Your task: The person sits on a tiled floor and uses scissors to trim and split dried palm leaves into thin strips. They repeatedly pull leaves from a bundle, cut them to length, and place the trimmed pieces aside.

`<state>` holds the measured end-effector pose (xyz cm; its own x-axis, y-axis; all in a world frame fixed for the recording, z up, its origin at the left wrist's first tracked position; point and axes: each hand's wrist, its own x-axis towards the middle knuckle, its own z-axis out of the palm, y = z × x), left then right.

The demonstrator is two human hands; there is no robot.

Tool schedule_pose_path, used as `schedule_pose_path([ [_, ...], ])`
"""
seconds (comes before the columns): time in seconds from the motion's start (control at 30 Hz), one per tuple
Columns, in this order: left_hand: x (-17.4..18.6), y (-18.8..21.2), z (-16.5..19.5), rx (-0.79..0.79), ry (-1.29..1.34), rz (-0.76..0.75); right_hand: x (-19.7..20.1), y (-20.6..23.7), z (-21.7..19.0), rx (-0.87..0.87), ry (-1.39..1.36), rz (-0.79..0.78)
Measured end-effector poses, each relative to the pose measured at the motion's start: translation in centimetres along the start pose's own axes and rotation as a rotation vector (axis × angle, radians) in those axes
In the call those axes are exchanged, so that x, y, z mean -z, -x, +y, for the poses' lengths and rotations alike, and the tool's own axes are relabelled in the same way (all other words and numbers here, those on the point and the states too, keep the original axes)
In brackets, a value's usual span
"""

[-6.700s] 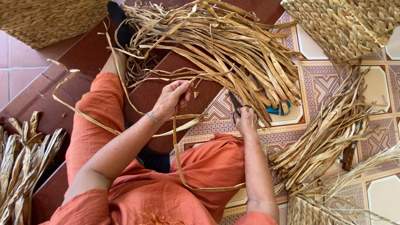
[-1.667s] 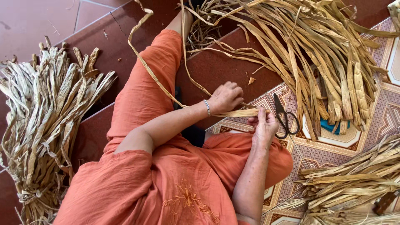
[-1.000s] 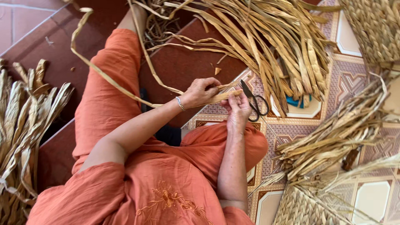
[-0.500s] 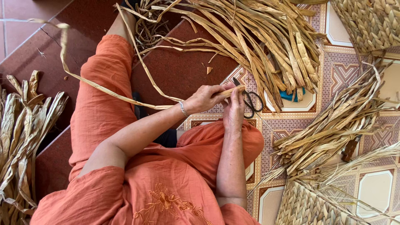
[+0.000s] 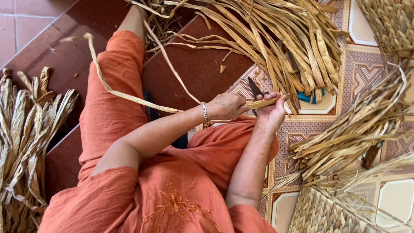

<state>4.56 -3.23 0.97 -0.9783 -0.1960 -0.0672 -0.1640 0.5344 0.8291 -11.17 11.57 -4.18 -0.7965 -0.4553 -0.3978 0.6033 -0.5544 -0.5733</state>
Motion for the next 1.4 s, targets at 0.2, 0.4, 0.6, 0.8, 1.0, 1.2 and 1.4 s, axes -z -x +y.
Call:
schedule_pose_path([
  [0.2, 1.5, 1.6, 1.7, -0.059, -0.093, 0.019, 0.7, -2.6, -3.7, 0.114, -0.101, 0.079],
  [0.4, 4.0, 3.4, 2.4, -0.139, -0.098, 0.053, -3.5, -2.9, -6.7, 0.243, -0.032, 0.322],
  [0.6, 6.0, 4.9, 3.2, -0.187, -0.163, 0.072, -6.2, -3.6, -10.8, 0.336, 0.004, 0.371],
  [0.8, 7.9, 6.0, 3.7, -0.245, -0.232, 0.117, -6.9, -4.9, -14.3, 0.394, 0.000, 0.410],
  [1.0, 10.2, 7.4, 4.3, -0.302, -0.337, 0.172, -7.7, -6.1, -18.0, 0.467, 0.027, 0.373],
  [1.2, 11.6, 9.9, 4.5, -0.290, -0.397, 0.122, -5.8, -6.7, -21.6, 0.531, 0.033, 0.471],
  [1.4, 12.5, 12.2, 3.7, -0.387, -0.469, 0.157, -0.3, -9.2, -25.7, 0.547, 0.025, 0.476],
])
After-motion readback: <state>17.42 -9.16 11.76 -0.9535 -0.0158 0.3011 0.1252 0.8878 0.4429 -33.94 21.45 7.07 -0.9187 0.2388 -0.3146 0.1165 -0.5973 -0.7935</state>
